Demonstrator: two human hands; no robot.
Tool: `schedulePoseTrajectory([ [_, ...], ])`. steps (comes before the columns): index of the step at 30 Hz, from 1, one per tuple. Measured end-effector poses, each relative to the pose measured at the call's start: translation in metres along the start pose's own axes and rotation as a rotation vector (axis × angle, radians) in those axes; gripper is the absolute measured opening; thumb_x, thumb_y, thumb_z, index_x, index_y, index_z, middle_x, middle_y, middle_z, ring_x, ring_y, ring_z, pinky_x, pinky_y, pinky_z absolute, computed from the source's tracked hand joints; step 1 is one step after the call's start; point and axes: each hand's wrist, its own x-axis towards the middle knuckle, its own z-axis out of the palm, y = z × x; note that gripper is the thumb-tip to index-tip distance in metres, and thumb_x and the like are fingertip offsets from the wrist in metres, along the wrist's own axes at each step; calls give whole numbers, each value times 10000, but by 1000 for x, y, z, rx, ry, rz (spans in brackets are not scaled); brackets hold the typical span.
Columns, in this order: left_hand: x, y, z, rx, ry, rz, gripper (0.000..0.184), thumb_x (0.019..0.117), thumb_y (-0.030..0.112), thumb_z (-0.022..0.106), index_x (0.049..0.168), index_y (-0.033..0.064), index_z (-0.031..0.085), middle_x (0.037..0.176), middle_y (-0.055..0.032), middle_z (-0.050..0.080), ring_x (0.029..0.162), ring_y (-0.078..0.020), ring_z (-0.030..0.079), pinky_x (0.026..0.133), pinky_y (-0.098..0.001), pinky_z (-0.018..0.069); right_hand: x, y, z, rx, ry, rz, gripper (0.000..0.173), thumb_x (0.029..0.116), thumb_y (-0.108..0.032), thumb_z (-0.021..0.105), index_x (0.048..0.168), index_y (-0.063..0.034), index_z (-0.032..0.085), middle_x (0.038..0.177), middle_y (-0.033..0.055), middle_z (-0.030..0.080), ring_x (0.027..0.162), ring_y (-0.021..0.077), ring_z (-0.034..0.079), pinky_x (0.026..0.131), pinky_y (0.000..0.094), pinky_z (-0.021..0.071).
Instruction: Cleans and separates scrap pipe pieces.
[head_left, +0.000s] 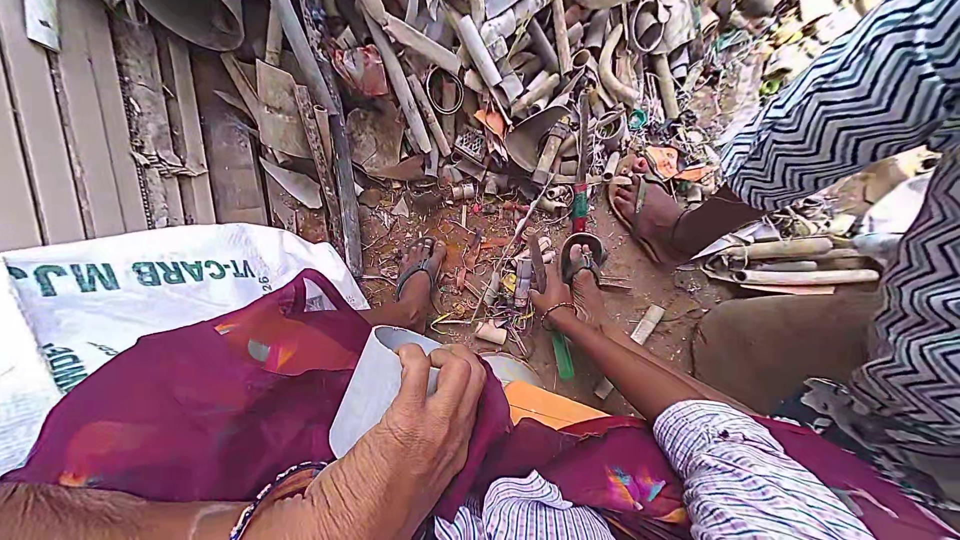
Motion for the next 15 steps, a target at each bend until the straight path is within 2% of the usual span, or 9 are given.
schedulePoseTrajectory([
  [6,-1,-1,-2,-19,-2,13,357,962,-170,364,1136,-80,662,986,-215,594,832,-337,593,764,-466,457,-1,-10,16,-118,-158,-168,540,994,-73,614,1503,-7,445,1296,320,621,1227,472,604,1052,599,445],
  [9,-2,-1,-2,-24,5,7,356,965,-169,363,1136,-76,661,983,-212,594,844,-337,596,774,-465,460,-3,-10,6,-57,-59,-100,488,983,-39,611,1451,21,485,1250,345,625,1187,503,607,999,633,462],
  [11,-3,-2,-2,-44,0,5,345,966,-166,372,1131,-78,662,981,-211,591,835,-332,591,761,-456,456,-2,-6,0,-86,-27,-23,512,971,-59,639,1453,23,486,1273,340,620,1209,493,603,1003,628,466],
  [13,-3,-3,-2,-70,-3,9,336,959,-164,393,1135,-85,669,985,-215,592,822,-331,593,745,-454,457,-3,0,3,-156,-83,25,530,990,-97,626,1469,40,448,1337,330,588,1267,464,577,1050,588,449],
  [15,-3,-3,-2,-83,4,6,333,954,-169,398,1128,-89,670,977,-212,587,821,-331,587,747,-458,450,-8,6,20,-192,-148,59,637,979,-101,620,1540,34,349,1407,309,553,1321,426,553,1097,551,432],
])
